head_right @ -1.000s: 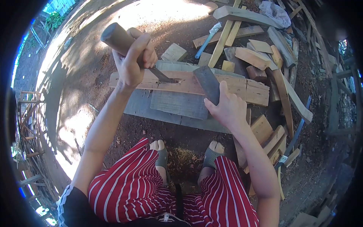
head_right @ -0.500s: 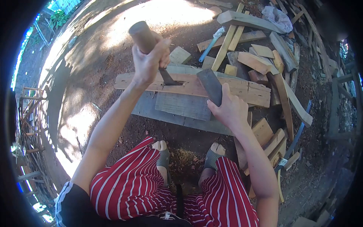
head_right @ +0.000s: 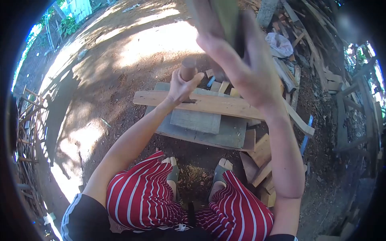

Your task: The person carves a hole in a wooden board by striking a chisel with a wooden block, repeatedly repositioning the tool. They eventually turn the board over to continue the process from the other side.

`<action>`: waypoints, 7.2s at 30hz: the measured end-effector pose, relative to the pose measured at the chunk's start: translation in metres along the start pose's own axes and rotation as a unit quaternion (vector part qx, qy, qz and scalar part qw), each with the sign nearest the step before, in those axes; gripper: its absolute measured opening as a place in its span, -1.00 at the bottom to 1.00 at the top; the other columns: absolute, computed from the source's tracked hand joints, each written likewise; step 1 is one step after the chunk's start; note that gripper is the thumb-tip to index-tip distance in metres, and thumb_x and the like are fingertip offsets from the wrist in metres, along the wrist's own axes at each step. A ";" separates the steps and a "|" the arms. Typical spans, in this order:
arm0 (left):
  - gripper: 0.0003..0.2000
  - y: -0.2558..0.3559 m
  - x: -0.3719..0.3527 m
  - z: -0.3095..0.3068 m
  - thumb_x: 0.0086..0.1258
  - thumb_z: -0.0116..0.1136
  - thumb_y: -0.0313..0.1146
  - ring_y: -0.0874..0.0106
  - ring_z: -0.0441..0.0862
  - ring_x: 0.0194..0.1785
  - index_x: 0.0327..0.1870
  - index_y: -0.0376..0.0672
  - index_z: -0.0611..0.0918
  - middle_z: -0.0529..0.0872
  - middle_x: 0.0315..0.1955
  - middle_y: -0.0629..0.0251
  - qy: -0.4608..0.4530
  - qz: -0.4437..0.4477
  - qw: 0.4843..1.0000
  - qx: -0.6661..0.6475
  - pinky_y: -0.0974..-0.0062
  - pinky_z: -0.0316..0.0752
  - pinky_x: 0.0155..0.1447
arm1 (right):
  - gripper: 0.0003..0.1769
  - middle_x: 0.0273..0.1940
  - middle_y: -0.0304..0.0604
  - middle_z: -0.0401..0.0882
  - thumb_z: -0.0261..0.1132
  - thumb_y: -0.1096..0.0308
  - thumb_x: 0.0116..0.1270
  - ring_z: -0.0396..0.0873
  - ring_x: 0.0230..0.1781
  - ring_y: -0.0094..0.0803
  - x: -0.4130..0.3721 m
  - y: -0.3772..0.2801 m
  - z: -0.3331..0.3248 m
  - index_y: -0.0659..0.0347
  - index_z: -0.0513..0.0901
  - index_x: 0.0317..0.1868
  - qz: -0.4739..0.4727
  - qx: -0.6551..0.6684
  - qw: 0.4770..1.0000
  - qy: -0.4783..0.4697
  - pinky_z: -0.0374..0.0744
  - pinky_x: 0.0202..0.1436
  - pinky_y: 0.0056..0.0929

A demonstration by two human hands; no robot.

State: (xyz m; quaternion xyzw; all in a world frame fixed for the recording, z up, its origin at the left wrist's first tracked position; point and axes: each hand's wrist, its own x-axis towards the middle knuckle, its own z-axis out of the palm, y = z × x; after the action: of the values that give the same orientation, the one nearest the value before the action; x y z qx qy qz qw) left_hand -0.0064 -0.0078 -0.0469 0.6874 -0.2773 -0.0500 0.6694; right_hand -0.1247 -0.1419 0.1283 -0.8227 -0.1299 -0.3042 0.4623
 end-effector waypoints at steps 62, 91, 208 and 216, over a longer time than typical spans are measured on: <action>-0.75 -0.002 -0.081 -0.032 0.08 0.45 -0.39 0.45 0.58 -0.43 -0.54 -0.07 0.50 0.60 -0.50 0.37 -0.105 0.243 0.957 0.114 0.44 0.55 -0.31 | -0.24 -0.13 0.20 0.68 0.23 -0.18 0.24 0.68 -0.07 0.09 -0.145 0.147 0.051 0.28 0.30 0.19 0.412 -0.288 0.810 -0.303 0.60 -0.03 0.03; -0.82 0.020 0.015 -0.019 0.39 0.24 -0.41 0.58 0.38 -0.67 -0.41 -0.14 0.49 0.43 -0.72 0.40 0.107 0.076 0.984 -0.125 0.56 0.30 -0.53 | -0.20 -0.18 0.18 0.69 0.24 -0.18 0.23 0.68 -0.08 0.09 -0.151 0.150 0.053 0.28 0.27 0.23 0.404 -0.298 0.816 -0.285 0.59 -0.02 0.01; -0.84 0.036 0.001 -0.034 0.32 0.17 -0.52 0.59 0.31 -0.74 -0.42 -0.13 0.43 0.38 -0.76 0.43 0.005 0.026 0.988 -0.151 0.55 0.26 -0.59 | -0.43 0.02 0.09 0.54 0.41 0.13 0.17 0.47 0.16 0.01 -0.195 0.182 0.009 0.27 0.40 0.04 0.172 -0.390 0.899 -0.102 0.37 0.22 0.01; -0.84 0.033 0.009 -0.020 0.33 0.25 -0.48 0.66 0.39 -0.71 -0.44 -0.21 0.51 0.47 -0.73 0.43 0.002 0.019 0.984 -0.176 0.63 0.25 -0.64 | -0.36 0.10 0.10 0.55 0.40 0.12 0.17 0.45 0.25 -0.02 -0.201 0.180 0.009 0.30 0.41 0.14 0.212 -0.393 0.886 -0.127 0.36 0.29 0.08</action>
State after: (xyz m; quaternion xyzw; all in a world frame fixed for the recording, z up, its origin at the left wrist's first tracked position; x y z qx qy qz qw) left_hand -0.0005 0.0075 -0.0111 0.5538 -0.2763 -0.0839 0.7810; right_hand -0.1896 -0.2180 -0.1227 -0.9765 0.1201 -0.1182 0.1346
